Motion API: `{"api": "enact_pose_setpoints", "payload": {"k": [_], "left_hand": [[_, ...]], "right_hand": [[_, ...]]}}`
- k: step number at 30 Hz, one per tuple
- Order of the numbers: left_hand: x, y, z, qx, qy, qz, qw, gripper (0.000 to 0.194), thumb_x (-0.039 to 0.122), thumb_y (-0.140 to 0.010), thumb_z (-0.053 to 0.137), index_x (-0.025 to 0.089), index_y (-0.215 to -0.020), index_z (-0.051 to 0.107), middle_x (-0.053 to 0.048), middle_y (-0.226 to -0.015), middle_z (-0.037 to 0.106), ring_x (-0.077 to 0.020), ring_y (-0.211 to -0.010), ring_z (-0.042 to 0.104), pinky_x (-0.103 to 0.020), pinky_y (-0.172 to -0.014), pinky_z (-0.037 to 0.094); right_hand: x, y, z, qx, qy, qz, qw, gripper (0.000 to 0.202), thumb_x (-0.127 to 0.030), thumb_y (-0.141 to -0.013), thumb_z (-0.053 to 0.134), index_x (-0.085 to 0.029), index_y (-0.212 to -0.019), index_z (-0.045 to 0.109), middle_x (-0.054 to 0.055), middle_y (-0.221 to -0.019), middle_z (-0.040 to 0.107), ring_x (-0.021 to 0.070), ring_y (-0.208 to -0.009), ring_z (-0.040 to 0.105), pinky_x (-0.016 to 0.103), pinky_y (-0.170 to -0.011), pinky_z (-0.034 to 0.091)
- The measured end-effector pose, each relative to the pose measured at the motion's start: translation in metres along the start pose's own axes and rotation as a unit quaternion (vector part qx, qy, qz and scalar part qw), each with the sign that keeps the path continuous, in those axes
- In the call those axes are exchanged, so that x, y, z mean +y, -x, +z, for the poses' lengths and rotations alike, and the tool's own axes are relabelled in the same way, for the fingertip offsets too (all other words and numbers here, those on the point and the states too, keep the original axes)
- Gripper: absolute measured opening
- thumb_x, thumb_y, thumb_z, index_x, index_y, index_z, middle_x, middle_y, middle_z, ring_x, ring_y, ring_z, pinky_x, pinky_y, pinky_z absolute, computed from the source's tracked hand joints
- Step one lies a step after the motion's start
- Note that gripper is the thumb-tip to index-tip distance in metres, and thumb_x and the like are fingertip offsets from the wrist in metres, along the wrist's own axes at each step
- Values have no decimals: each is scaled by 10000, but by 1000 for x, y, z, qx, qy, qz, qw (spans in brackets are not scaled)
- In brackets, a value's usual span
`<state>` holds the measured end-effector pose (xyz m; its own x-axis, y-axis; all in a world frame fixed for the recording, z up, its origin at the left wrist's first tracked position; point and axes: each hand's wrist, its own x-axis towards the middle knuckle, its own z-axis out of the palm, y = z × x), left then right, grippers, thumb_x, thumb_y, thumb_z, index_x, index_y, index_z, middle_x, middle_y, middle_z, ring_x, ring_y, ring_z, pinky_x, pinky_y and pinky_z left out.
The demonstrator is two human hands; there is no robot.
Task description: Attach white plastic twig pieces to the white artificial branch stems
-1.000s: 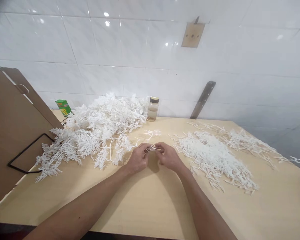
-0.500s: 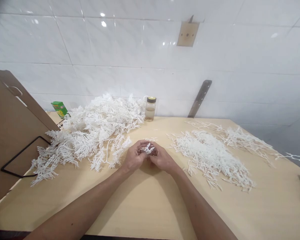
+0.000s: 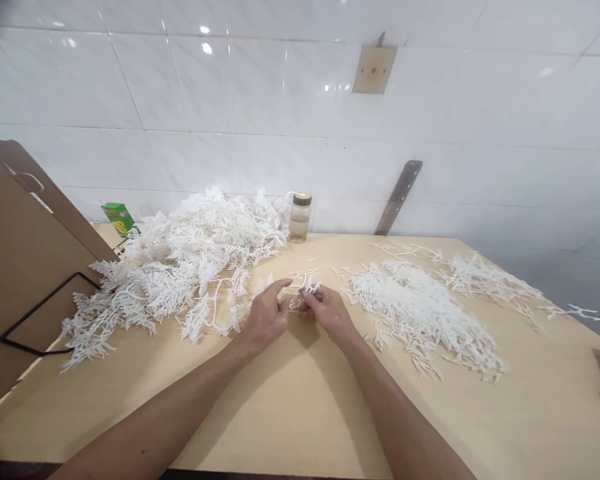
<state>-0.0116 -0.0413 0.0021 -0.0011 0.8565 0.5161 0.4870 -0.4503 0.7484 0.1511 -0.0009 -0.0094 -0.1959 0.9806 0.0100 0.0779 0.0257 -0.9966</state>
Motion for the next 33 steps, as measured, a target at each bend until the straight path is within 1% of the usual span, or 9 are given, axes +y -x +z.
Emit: {"api": "enact_pose_setpoints", "payload": {"k": [6, 9, 11, 14, 19, 22, 25, 29, 33], "left_hand": [[-14, -20, -18, 127, -43, -42, 990, 398, 35, -763, 496, 187, -1103, 636, -105, -1142, 661, -225, -984, 630, -354, -886, 498], [-18, -28, -26, 170, -20, -106, 979, 305, 130, -800, 541, 188, -1078, 653, -91, -1081, 687, -204, -848, 635, -322, -793, 497], [-19, -31, -30, 167, -4, -142, 976, 217, 234, -834, 558, 188, -1008, 678, -73, -976, 708, -179, -720, 611, -298, -715, 480], [-17, -31, -32, 100, -9, -167, 981, 229, 345, -857, 548, 185, -913, 703, -37, -808, 709, -146, -585, 551, -277, -645, 438], [-12, -27, -29, -50, 9, -120, 991, 349, 464, -867, 529, 174, -737, 673, 3, -647, 630, -133, -599, 528, -250, -606, 389], [-10, -26, -28, -107, 74, -154, 980, 481, 593, -854, 512, 176, -622, 578, 26, -541, 502, -111, -520, 442, -244, -529, 336], [-6, -27, -31, -144, 182, -206, 951, 531, 667, -815, 535, 167, -638, 556, 23, -551, 485, -100, -510, 426, -237, -506, 321], [-1, -28, -38, -218, 295, -232, 901, 497, 532, -642, 800, 144, -909, 642, 5, -685, 592, -113, -600, 518, -226, -557, 373], [-4, -29, -40, -234, 319, -244, 885, 422, 429, -569, 864, 121, -761, 647, -8, -667, 598, -107, -595, 519, -230, -564, 381]], "right_hand": [[6, -6, -4, 69, 18, -15, 997, 430, -586, -770, 701, -174, -851, 609, 91, -831, 734, 224, -765, 734, 378, -769, 603], [6, -9, -5, 82, 44, -58, 994, 461, -611, -789, 665, -166, -906, 625, 101, -895, 737, 235, -850, 733, 390, -827, 586], [5, -9, -6, 90, 51, -90, 991, 484, -622, -799, 646, -160, -946, 641, 103, -931, 734, 238, -886, 725, 405, -866, 570], [2, -9, -7, 97, 39, -128, 986, 480, -611, -814, 638, -169, -1001, 662, 96, -989, 730, 232, -912, 715, 421, -903, 552], [-3, -10, -4, 109, -17, -146, 983, 421, -569, -811, 670, -180, -972, 686, 86, -974, 740, 232, -934, 710, 426, -908, 556], [-5, -12, -1, 117, -35, -135, 983, 423, -570, -786, 697, -179, -947, 697, 80, -944, 747, 231, -906, 716, 441, -918, 556], [-4, -15, 0, 116, -57, -127, 984, 427, -566, -763, 719, -179, -942, 700, 71, -934, 746, 232, -908, 716, 448, -936, 552], [-3, -18, 1, 115, -80, -112, 984, 407, -538, -782, 715, -173, -961, 701, 77, -949, 744, 237, -954, 704, 462, -961, 538], [-14, -15, 2, 84, -123, -149, 977, 391, -521, -802, 705, -192, -1013, 690, 90, -1104, 720, 240, -1047, 674, 462, -974, 532]]}}
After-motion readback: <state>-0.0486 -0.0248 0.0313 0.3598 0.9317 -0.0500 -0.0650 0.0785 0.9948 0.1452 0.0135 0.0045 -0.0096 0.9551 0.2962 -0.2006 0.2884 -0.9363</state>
